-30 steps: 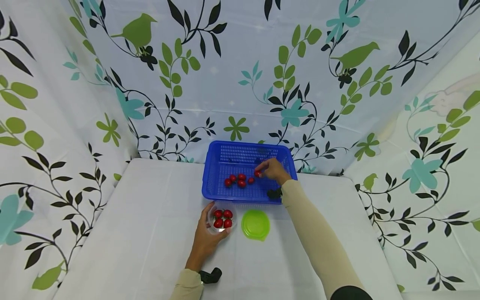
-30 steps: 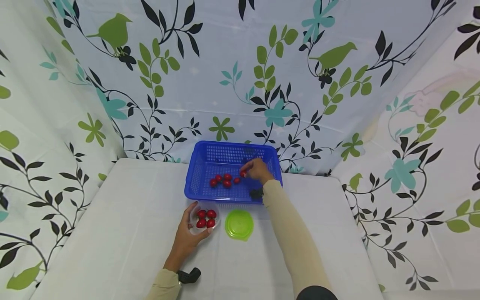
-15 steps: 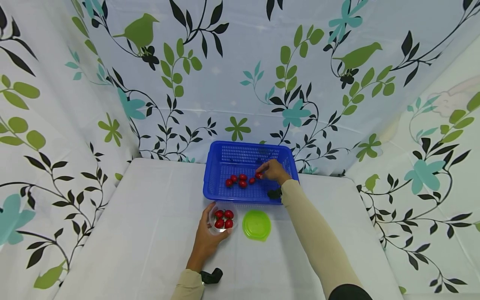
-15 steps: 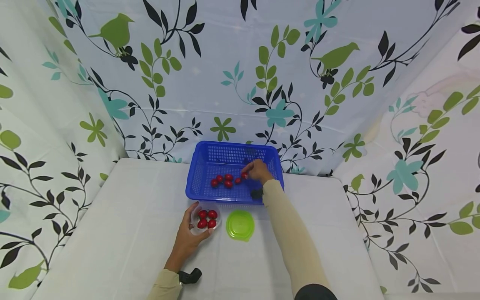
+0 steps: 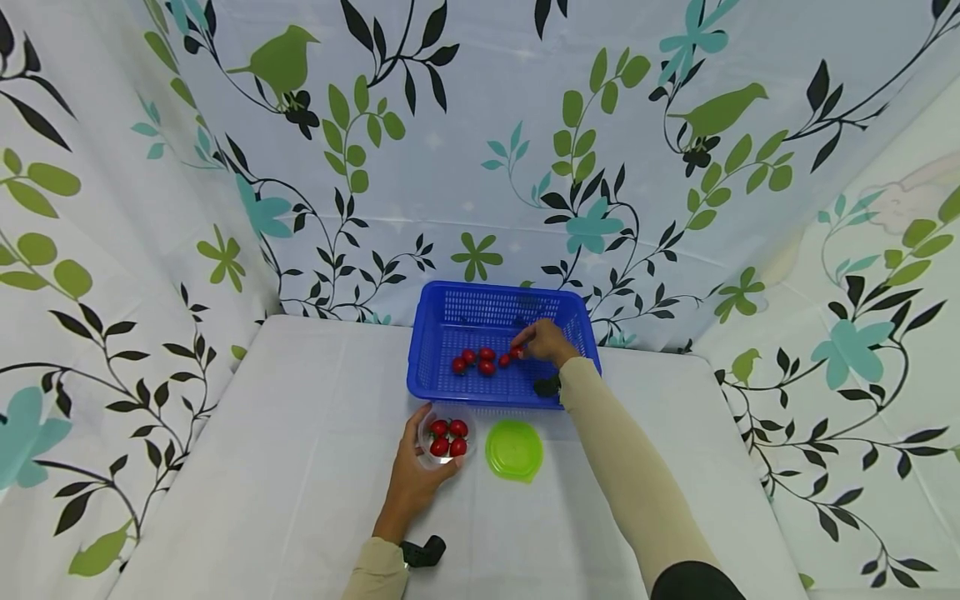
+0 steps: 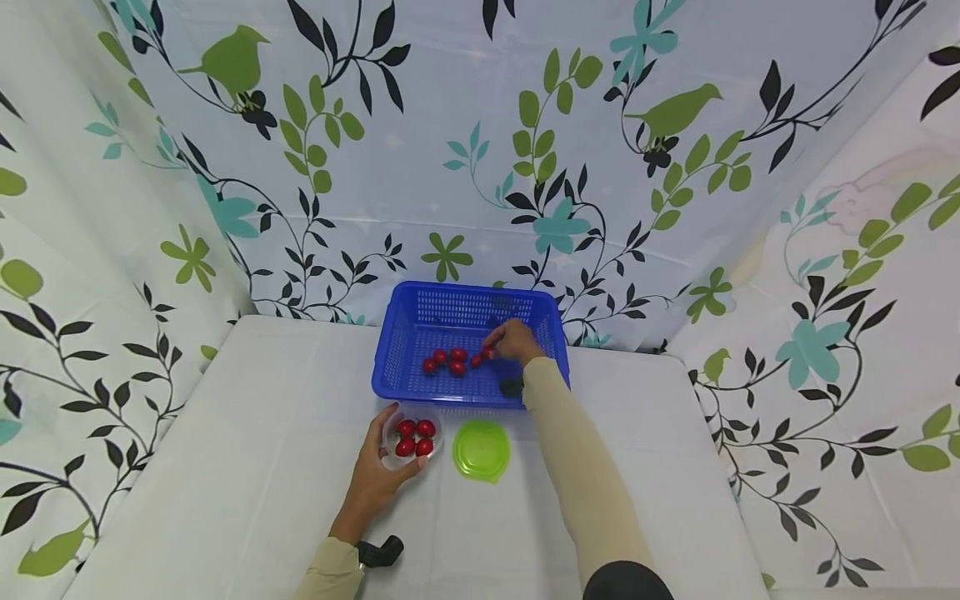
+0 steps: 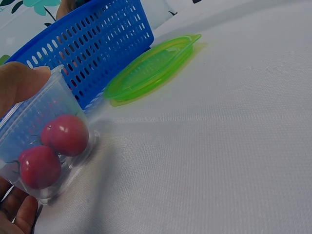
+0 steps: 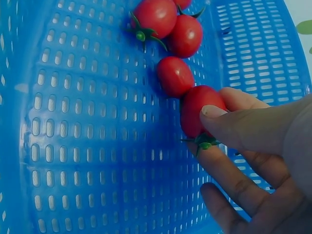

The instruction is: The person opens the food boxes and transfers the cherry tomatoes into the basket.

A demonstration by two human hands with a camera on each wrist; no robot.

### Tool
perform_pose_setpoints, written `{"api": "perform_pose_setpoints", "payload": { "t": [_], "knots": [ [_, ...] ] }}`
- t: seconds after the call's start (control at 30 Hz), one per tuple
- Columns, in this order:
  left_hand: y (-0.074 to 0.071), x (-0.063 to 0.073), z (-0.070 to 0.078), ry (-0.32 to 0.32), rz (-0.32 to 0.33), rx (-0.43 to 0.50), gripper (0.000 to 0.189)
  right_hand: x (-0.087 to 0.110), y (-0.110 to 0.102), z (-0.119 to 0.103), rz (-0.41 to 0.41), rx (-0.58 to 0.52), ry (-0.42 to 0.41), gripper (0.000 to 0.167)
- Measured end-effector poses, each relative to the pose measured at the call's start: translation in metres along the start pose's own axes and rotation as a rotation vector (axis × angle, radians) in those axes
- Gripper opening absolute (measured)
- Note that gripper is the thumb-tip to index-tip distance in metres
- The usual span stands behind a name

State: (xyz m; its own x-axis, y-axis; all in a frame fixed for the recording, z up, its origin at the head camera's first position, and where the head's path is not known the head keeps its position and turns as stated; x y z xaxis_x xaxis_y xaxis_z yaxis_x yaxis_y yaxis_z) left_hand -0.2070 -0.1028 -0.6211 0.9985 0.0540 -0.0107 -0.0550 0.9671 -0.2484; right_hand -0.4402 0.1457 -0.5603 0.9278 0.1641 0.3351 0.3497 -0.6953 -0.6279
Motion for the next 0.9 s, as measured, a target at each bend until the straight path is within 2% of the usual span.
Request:
{"api": "perform_pose_setpoints", "payload": {
  "t": [0.53,0.9],
  "knots": [
    [-0.0004,0.0004,0.0017,0.0,0.001,0.008,0.103,-0.009,0.0034,0.0055,0.001,0.041,0.059,0.028],
    [-0.0007,0.0006,0.0014,-0.009,0.003,0.003,0.103,-0.0082,0.0061,0.004,-0.01,0.039,0.064,0.025]
  ]
}}
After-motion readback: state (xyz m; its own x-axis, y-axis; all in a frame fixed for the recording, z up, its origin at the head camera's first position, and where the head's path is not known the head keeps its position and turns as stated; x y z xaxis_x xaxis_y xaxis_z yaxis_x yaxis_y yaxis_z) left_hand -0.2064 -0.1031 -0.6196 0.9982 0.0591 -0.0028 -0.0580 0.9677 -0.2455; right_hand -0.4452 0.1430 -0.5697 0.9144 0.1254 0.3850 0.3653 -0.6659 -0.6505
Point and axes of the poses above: each hand's wrist, its own x-axis away from the middle knuckle, its own y-axis out of the palm, z = x × y, the point moved 7 cm from there along -x, towards the middle knuckle, and after that the axes turned 1 degree about y, right-handed, at the moved point
